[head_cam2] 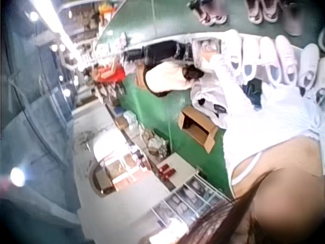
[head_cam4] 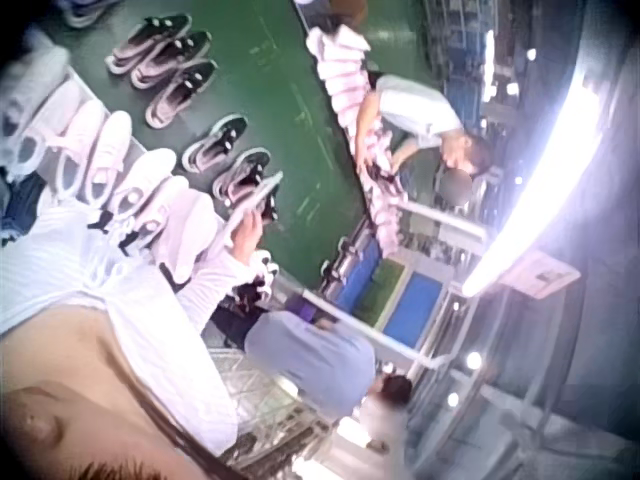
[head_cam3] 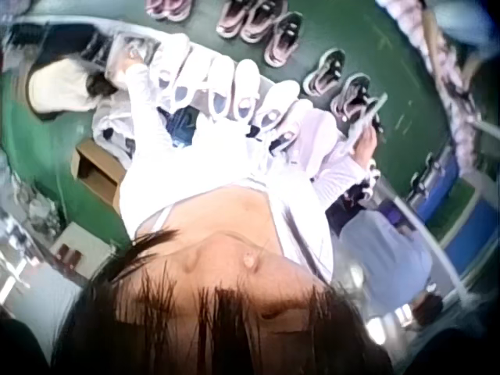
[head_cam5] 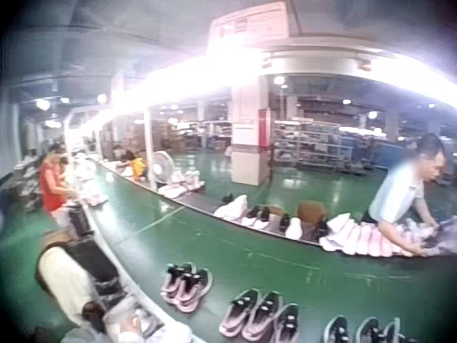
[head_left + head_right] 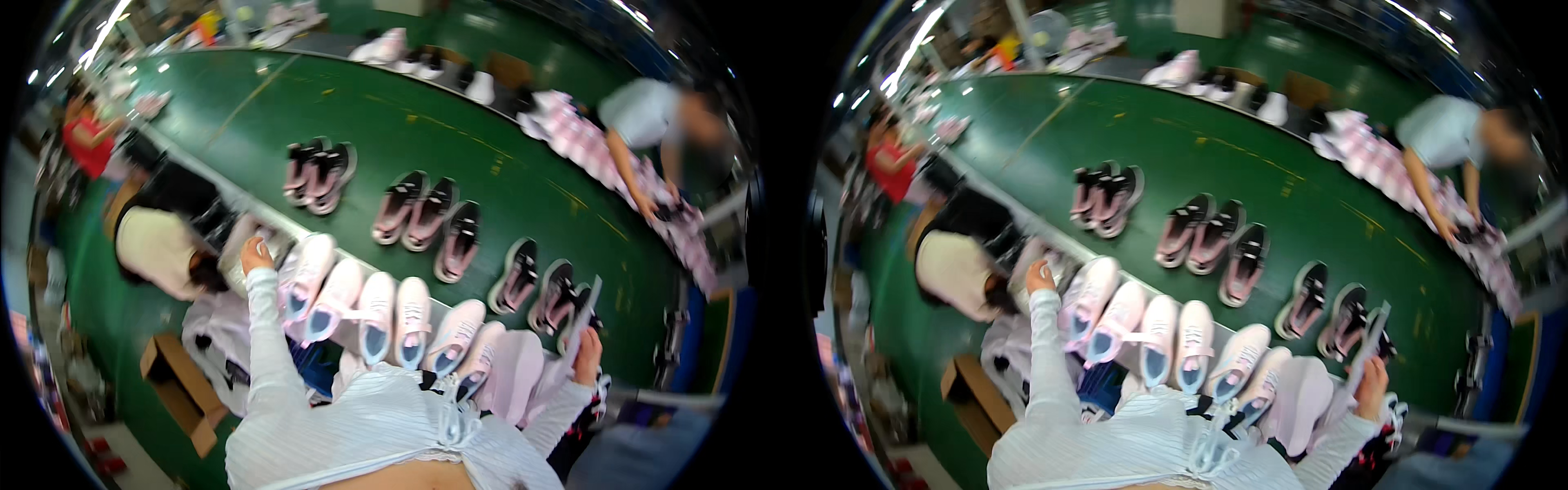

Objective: The person inserts white insoles into pink and black sneakers on a factory assembly line. They pick up each shoe, place the insole inside, and set the shoe back on the table. Other workers are visible in the background performing similar tasks.

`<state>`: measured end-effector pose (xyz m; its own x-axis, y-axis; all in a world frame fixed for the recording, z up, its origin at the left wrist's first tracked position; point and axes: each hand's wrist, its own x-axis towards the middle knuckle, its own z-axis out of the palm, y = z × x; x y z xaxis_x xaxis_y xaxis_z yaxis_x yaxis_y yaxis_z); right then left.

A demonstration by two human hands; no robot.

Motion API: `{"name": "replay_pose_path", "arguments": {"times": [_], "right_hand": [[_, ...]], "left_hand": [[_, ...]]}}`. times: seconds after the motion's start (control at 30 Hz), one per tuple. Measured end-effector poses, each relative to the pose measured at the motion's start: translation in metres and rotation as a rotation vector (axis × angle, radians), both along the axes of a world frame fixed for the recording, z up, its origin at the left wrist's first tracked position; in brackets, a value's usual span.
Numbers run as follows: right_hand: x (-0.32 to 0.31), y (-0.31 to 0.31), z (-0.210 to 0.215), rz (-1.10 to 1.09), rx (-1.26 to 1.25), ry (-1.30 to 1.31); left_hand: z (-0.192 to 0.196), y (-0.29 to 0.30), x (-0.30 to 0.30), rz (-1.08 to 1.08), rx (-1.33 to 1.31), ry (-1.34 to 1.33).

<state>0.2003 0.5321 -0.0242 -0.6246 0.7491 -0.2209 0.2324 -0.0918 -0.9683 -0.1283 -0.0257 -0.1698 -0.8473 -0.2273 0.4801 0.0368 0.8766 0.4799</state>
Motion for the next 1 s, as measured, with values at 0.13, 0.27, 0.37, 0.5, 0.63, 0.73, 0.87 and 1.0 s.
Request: {"name": "replay_pose_path", "arguments": {"times": [0.13, 0.27, 0.37, 0.5, 0.63, 0.73, 0.87, 1.0], "right_hand": [[-0.038, -0.018, -0.003, 0.241, 0.016, -0.052], [-0.055, -0.011, -0.046, 0.302, 0.000, -0.220], [-0.052, -0.006, -0.076, 0.661, 0.425, -0.048], [-0.075, 0.002, -0.118, 0.546, -0.107, -0.034], [-0.115, 0.004, -0.126, 0.420, -0.342, -0.155], [-0.109, 0.018, -0.142, 0.361, -0.314, -0.176], [-0.145, 0.027, -0.168, 0.601, 0.325, -0.626], [-0.173, -0.009, -0.171, 0.458, 0.539, -0.843]], "left_hand": [[0.018, 0.139, 0.010, -0.557, 0.444, -0.030], [0.038, 0.293, 0.050, -1.052, 0.525, -0.303], [0.012, 0.387, 0.070, -1.349, 0.550, -0.466], [-0.043, 0.465, 0.069, -1.509, 0.214, -0.394], [-0.092, 0.489, 0.038, -1.467, 0.244, -0.337], [-0.058, 0.502, 0.058, -1.314, 0.173, -0.658], [-0.043, 0.495, 0.047, -1.288, -0.135, -0.591], [-0.038, 0.478, 0.040, -1.225, -0.087, -0.657]]}}
